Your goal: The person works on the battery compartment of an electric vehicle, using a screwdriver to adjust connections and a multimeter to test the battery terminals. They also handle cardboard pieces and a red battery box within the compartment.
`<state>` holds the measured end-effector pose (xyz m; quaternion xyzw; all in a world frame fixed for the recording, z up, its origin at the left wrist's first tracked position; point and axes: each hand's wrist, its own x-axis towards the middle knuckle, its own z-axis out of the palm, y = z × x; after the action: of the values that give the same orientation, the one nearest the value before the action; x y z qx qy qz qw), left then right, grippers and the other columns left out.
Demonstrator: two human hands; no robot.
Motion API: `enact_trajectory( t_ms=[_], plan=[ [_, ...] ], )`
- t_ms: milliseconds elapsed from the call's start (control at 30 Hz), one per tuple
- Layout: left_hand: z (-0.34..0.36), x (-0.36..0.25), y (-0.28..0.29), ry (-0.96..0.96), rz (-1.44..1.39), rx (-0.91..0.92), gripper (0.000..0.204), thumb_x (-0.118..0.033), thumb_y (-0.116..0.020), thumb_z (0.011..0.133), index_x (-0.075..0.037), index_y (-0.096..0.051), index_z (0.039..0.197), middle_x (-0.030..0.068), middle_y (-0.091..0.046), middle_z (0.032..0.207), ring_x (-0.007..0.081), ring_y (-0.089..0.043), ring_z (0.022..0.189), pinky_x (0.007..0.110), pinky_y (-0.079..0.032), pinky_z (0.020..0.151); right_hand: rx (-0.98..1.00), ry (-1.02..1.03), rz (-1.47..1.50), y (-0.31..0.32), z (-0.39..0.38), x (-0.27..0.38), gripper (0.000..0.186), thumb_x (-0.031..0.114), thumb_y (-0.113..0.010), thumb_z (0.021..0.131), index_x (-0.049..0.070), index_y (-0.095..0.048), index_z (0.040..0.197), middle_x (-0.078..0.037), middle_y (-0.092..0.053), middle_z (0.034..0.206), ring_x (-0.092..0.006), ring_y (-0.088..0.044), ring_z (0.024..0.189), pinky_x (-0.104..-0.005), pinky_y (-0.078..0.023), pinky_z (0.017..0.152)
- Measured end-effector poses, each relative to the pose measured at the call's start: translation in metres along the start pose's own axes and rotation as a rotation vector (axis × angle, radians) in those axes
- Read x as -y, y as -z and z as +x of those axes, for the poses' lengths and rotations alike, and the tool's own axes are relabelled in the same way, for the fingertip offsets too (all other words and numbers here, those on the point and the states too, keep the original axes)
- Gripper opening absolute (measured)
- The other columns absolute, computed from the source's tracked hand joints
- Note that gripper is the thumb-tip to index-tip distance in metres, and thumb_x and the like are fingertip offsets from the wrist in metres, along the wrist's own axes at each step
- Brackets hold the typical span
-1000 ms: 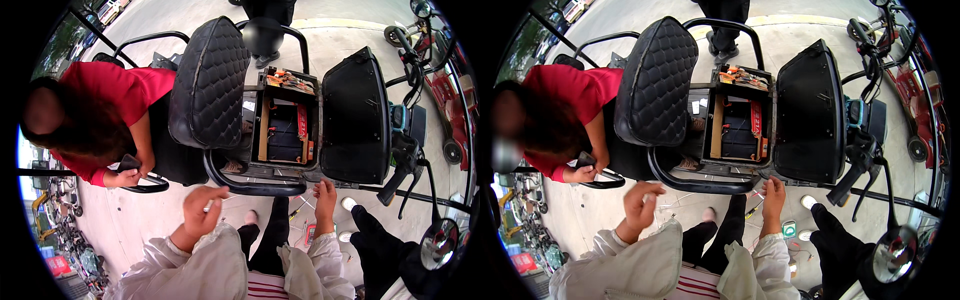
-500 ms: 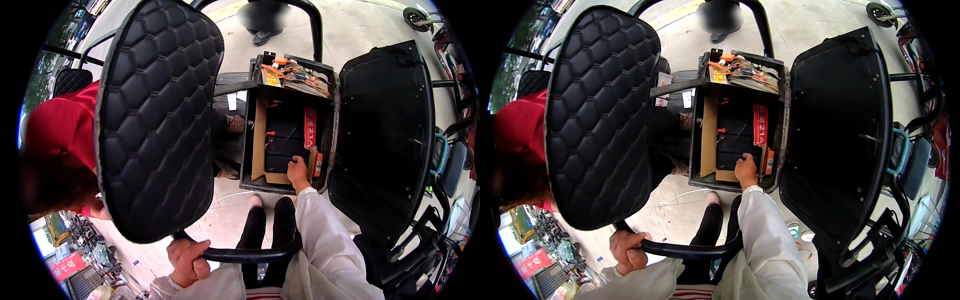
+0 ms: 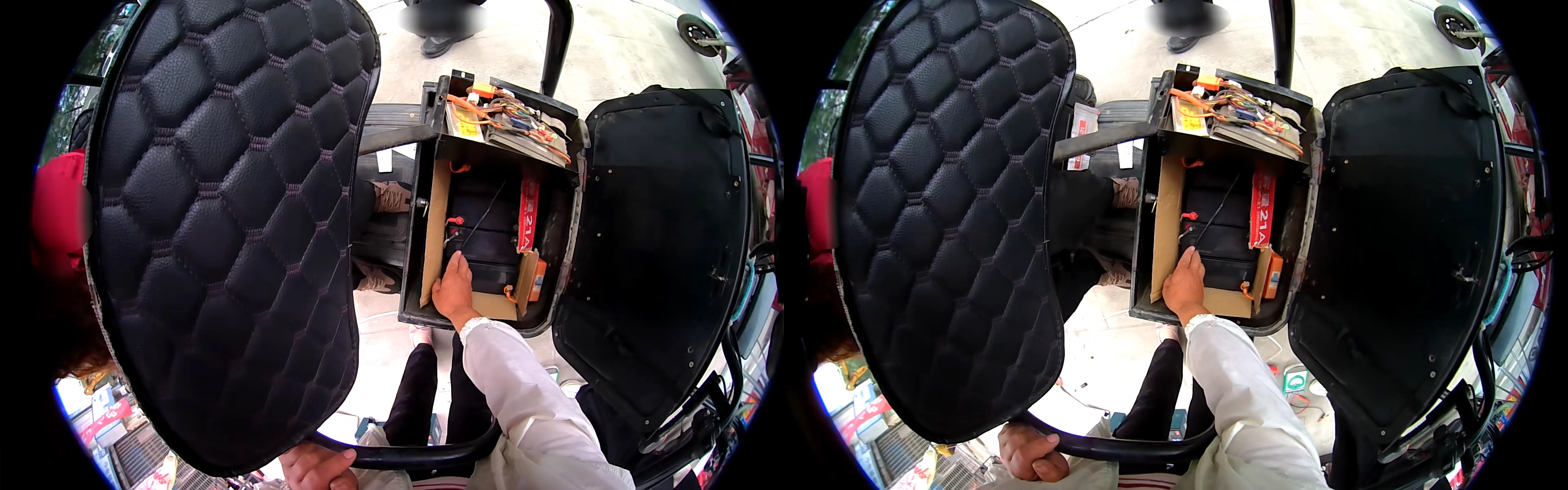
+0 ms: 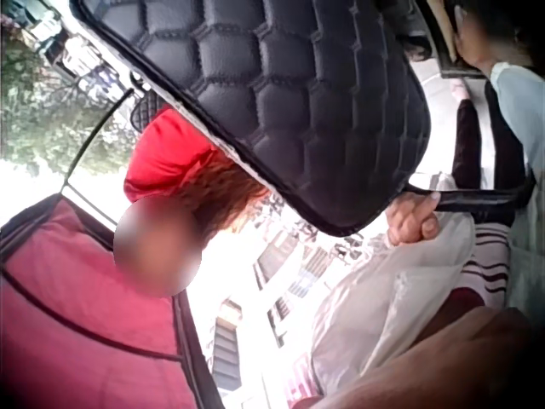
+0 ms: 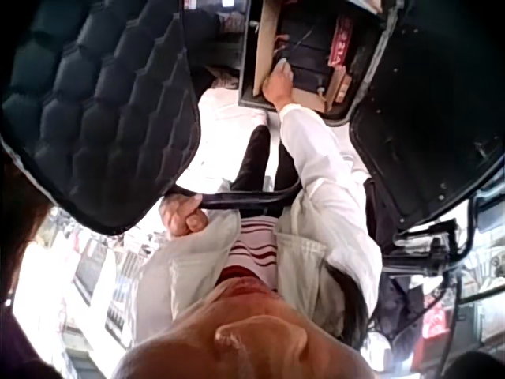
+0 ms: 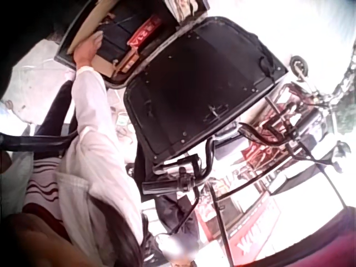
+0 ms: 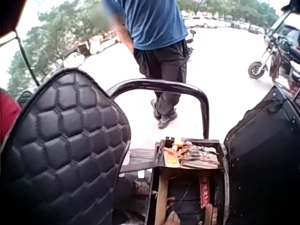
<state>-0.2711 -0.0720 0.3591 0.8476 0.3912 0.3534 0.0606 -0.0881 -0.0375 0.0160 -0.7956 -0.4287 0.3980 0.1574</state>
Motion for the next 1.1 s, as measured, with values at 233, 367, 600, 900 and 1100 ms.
enact_trajectory(
  t_ms=[233,367,600,900,1100],
  plan=[
    [0.004,-0.005,-0.002,0.017,0.029,0.001,0.025,-0.022,-0.048,0.084,-0.006,-0.062,0.07,0.0009,-0.047,0.053,0.0148,-0.045,0.044,0.031,-0.037,0.048,0.164,-0.044,-0.118,0.002,-0.002,0.012,0.075,0.014,-0.056,0.086,-0.011,-0.02,0.147,-0.033,-0.022,0.152,-0.0456,-0.031,0.137,-0.0437,-0.031,0.114],
    [0.004,-0.006,-0.001,0.027,0.053,0.02,0.025,-0.022,-0.047,0.086,-0.006,-0.061,0.072,0.0009,-0.047,0.053,0.0149,-0.045,0.044,0.032,-0.037,0.048,0.074,-0.036,-0.033,0.0,0.005,0.002,0.064,0.012,-0.054,0.088,-0.01,-0.031,0.143,-0.032,-0.036,0.145,-0.0413,-0.044,0.13,-0.0417,-0.038,0.108],
    [0.005,0.002,-0.014,-0.047,0.009,-0.035,0.026,-0.023,-0.047,0.085,-0.007,-0.06,0.069,0.0012,-0.048,0.053,0.0148,-0.044,0.043,0.032,-0.037,0.046,-0.505,-0.367,0.487,-0.006,0.057,-0.088,0.027,0.026,-0.067,0.092,0.002,-0.056,0.091,-0.014,-0.067,0.076,-0.0222,-0.068,0.065,-0.0363,-0.054,0.057],
    [0.014,-0.033,0.011,0.395,0.081,0.142,0.003,-0.01,-0.074,0.07,-0.012,-0.073,0.069,0.0026,-0.064,0.064,0.0183,-0.061,0.058,0.031,-0.048,0.057,0.038,-0.706,0.413,0.058,0.068,-0.047,0.052,0.048,-0.078,0.079,0.0,-0.064,0.066,-0.008,-0.065,0.061,-0.0181,-0.062,0.048,-0.0303,-0.048,0.044],
    [0.021,-0.032,0.005,0.382,0.067,0.108,0.003,-0.01,-0.073,0.072,-0.013,-0.073,0.072,0.0017,-0.063,0.066,0.0174,-0.06,0.057,0.031,-0.048,0.057,-0.006,-0.889,0.675,0.048,0.071,-0.063,0.047,0.041,-0.082,0.078,-0.003,-0.067,0.069,-0.011,-0.066,0.063,-0.021,-0.061,0.049,-0.0308,-0.047,0.045]
  ],
)
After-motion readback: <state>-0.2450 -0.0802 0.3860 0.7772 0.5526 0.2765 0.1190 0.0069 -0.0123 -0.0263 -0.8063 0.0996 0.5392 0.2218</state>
